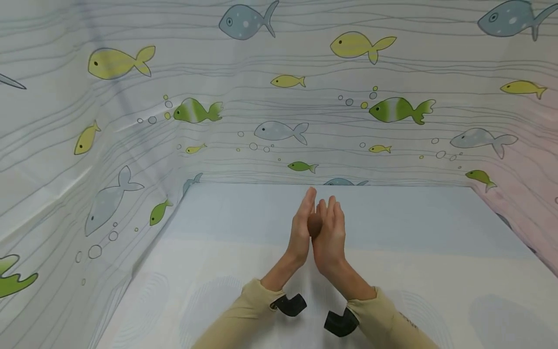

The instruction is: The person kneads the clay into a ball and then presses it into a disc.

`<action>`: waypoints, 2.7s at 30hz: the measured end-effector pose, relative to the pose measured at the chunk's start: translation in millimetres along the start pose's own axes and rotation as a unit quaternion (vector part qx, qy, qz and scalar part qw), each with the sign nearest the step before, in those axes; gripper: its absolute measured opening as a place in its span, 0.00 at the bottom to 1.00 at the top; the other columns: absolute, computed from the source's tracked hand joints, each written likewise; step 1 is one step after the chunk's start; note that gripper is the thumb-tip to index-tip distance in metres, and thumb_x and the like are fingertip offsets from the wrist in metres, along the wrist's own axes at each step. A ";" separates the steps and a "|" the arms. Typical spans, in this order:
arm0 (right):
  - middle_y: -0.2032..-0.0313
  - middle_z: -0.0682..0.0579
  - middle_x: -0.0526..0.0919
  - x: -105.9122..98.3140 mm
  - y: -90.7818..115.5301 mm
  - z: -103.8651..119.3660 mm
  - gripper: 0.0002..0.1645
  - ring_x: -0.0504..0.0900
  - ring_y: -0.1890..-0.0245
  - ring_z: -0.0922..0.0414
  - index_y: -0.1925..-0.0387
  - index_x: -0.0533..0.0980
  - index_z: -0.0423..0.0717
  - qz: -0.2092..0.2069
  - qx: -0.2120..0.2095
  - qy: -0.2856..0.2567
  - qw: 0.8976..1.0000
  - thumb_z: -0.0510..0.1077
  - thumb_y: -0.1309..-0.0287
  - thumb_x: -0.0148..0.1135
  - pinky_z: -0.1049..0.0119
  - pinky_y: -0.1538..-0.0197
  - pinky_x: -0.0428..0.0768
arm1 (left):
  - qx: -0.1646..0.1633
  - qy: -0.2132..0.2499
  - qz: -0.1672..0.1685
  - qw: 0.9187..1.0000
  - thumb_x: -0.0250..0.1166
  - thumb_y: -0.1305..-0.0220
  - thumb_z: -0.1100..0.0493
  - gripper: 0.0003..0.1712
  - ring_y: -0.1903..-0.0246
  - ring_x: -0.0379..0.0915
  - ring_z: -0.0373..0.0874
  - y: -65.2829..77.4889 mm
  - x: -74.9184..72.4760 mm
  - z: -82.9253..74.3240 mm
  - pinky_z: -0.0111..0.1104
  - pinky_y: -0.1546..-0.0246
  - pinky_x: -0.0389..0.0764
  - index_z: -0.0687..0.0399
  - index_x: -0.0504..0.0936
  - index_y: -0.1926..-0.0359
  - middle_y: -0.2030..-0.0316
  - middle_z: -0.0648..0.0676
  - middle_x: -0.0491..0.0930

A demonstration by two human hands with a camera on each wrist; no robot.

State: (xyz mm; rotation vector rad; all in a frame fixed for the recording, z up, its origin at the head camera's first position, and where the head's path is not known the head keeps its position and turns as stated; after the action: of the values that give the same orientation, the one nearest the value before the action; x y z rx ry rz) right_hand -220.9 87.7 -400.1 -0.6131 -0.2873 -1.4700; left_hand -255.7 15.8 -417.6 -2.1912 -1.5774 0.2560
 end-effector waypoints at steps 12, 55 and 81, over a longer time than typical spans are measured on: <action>0.22 0.61 0.30 -32.8 -34.3 -1.3 0.43 0.28 0.23 0.63 0.22 0.28 0.68 -0.100 -0.063 0.014 0.993 0.66 0.29 0.31 0.56 0.24 0.28 | -0.029 -0.026 0.039 0.998 0.31 0.25 0.38 0.43 0.23 0.28 0.43 29.1 25.7 -9.0 0.49 0.25 0.37 0.61 0.36 0.22 0.22 0.52 0.35; 0.46 0.51 0.63 14.6 12.6 2.6 0.41 0.52 0.32 0.58 0.41 0.62 0.38 0.072 -0.019 0.037 0.997 0.66 0.27 0.18 0.52 0.27 0.43 | -0.037 0.011 -0.086 0.996 0.32 0.25 0.39 0.40 0.23 0.34 0.41 -28.6 -14.4 -24.6 0.40 0.25 0.42 0.57 0.45 0.22 0.22 0.49 0.41; 0.22 0.60 0.27 -28.4 -36.2 9.2 0.47 0.27 0.23 0.62 0.22 0.27 0.58 -0.036 -0.044 0.012 0.998 0.72 0.32 0.25 0.59 0.25 0.26 | -0.021 -0.031 0.042 0.998 0.32 0.26 0.34 0.43 0.23 0.29 0.42 40.3 27.8 -9.8 0.53 0.26 0.41 0.52 0.34 0.21 0.22 0.46 0.34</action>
State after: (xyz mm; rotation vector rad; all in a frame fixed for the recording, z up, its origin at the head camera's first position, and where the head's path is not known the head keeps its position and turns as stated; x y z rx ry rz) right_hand -257.5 117.1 -400.3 -0.6610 -0.2276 -1.5651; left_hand -207.9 29.0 -424.0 -2.3065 -1.5371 0.3218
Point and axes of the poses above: each hand's wrist, its own y-axis away from the middle knuckle, its own x-axis out of the palm, z = x × y, the point moved 1 cm from there along -y, towards the middle knuckle
